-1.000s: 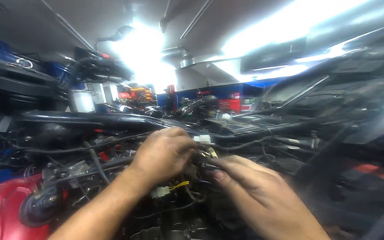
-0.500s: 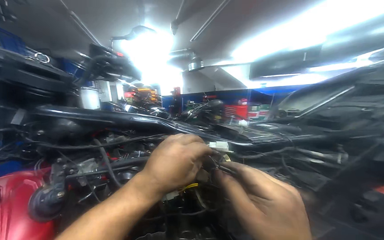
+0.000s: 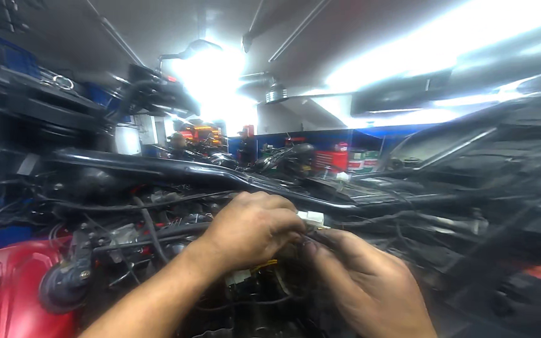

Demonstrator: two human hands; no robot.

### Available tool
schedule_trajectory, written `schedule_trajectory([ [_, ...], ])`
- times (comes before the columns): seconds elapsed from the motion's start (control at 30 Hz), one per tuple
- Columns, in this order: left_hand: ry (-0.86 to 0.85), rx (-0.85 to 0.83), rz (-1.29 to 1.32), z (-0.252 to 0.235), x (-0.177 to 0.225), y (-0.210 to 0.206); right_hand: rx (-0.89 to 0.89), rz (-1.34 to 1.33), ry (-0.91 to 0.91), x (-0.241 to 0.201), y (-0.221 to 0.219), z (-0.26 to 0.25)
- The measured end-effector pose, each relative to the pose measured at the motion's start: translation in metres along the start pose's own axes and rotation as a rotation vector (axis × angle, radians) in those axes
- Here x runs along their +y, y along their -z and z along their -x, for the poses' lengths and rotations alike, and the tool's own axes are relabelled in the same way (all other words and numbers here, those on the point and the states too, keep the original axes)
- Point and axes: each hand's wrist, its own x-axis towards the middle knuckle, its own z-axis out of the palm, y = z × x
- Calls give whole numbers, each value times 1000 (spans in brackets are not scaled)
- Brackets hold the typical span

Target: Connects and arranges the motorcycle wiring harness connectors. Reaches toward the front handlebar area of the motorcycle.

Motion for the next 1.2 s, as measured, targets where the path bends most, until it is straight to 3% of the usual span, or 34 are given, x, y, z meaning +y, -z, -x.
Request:
schedule_trajectory([
  [0.23,54,40,48,-3,1,-2,-119,-768,-335,12,21,-4],
  [0.4,77,57,48,-4,0,-5,-154,-962,-415,17,26,-4],
  [0.53,77,43,12,-3,1,-5,-120,-865,-354,9,24,-3],
  [0.7,58,-13,-69,-3,2,-3,-184,-245,-140,-4,37,3],
  [0.97,40,-67,-116,-2,2,-5,-127,-676,-385,1,32,-1],
  [1.2,46,-90,22,-2,-3,5,-63,-515,-404,-3,27,3],
])
